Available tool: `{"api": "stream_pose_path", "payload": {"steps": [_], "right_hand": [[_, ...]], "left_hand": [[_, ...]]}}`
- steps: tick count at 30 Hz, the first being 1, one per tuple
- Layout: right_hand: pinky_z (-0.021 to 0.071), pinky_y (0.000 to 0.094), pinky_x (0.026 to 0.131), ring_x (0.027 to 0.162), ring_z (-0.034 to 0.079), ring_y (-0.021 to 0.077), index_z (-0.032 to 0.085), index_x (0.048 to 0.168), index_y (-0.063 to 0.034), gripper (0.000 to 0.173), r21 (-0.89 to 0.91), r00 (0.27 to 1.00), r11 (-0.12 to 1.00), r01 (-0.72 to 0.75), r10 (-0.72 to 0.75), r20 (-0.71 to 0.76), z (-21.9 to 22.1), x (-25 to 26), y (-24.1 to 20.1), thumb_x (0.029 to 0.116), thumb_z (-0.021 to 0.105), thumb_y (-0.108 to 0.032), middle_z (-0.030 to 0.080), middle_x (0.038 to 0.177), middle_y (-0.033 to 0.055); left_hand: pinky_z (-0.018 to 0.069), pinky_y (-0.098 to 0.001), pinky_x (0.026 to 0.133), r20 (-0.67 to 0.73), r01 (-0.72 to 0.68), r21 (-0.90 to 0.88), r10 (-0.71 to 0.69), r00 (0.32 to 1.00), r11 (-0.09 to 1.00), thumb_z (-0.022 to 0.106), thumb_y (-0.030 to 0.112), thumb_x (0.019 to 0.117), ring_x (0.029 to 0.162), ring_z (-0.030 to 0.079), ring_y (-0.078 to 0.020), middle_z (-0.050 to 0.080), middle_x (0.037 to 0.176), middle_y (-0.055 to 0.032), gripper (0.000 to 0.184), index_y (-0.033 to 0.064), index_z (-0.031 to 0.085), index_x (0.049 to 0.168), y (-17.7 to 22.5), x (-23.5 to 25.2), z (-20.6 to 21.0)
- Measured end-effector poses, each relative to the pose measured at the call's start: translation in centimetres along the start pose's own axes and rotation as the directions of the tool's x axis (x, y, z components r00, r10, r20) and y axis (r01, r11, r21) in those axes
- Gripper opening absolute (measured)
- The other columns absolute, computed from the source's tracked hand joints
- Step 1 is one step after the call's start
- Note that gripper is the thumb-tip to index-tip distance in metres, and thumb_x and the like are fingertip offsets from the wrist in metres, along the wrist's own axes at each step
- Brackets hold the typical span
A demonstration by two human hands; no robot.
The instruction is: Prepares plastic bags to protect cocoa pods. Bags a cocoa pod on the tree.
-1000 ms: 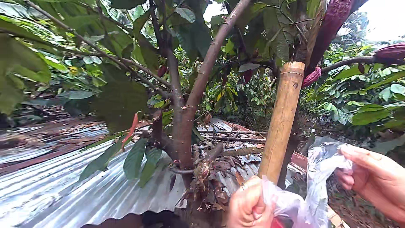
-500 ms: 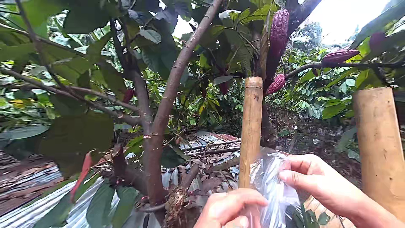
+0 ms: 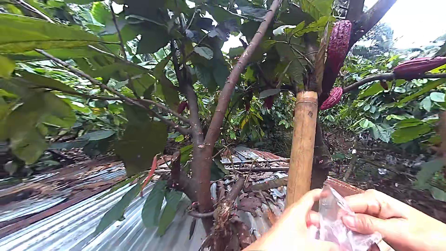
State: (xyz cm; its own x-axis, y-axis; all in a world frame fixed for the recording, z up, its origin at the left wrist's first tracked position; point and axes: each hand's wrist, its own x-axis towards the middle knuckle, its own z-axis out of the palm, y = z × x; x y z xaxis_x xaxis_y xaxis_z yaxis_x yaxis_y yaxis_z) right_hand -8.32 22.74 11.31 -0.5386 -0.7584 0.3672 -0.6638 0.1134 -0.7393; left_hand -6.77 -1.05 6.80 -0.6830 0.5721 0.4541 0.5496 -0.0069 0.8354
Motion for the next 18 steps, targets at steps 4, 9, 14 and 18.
{"api": "stream_pose_path", "payload": {"steps": [4,9,14,18], "right_hand": [[0.0485,0.0143,0.051,0.057,0.059,-0.0033,0.072,0.086,-0.0164,0.015,-0.106,0.991,0.994,0.040,-0.053,-0.123,-1.2,-0.3,0.0,0.0979,0.064,-0.021,0.065,0.067,-0.0106],[0.0501,0.0215,0.048,0.049,0.059,0.0078,0.067,0.076,-0.0124,0.027,0.033,0.785,0.994,-0.107,0.105,-0.611,-3.9,-0.8,-2.1,0.0950,0.049,-0.011,0.064,0.061,0.0009],[0.0590,0.0263,0.068,0.076,0.068,0.0059,0.071,0.098,-0.0149,0.054,-0.109,0.922,0.963,-0.245,0.197,-0.333,-1.7,0.0,-1.5,0.1013,0.044,-0.061,0.068,0.081,-0.0069],[0.0429,0.0173,0.055,0.061,0.055,-0.0031,0.069,0.082,-0.0168,0.031,-0.274,0.934,0.936,-0.220,0.122,-0.335,-0.1,0.8,-1.0,0.0954,0.066,-0.045,0.060,0.067,-0.0106]], "left_hand": [[0.0508,-0.0185,0.059,-0.125,-0.068,-0.203,0.043,0.991,0.977,0.072,0.005,0.0895,0.063,0.060,0.0001,0.063,0.070,0.0059,0.008,0.0066,0.065,0.091,-1.6,-0.5,0.5],[0.0532,-0.0210,0.059,-0.311,-0.126,-0.070,0.098,0.945,0.990,0.076,-0.001,0.0833,0.063,0.062,-0.0043,0.066,0.072,0.0010,0.014,0.0063,0.065,0.088,-2.2,-1.0,0.1],[0.0578,-0.0254,0.064,-0.374,-0.078,0.031,0.083,0.924,0.997,0.078,-0.002,0.0803,0.069,0.067,-0.0091,0.069,0.078,-0.0025,0.023,0.0048,0.062,0.095,-2.0,-0.7,0.6],[0.0581,-0.0248,0.064,-0.411,-0.050,0.158,0.112,0.905,0.986,0.080,0.002,0.0795,0.071,0.068,-0.0085,0.069,0.083,-0.0012,0.027,0.0059,0.062,0.099,-1.9,-0.7,0.8]]}}
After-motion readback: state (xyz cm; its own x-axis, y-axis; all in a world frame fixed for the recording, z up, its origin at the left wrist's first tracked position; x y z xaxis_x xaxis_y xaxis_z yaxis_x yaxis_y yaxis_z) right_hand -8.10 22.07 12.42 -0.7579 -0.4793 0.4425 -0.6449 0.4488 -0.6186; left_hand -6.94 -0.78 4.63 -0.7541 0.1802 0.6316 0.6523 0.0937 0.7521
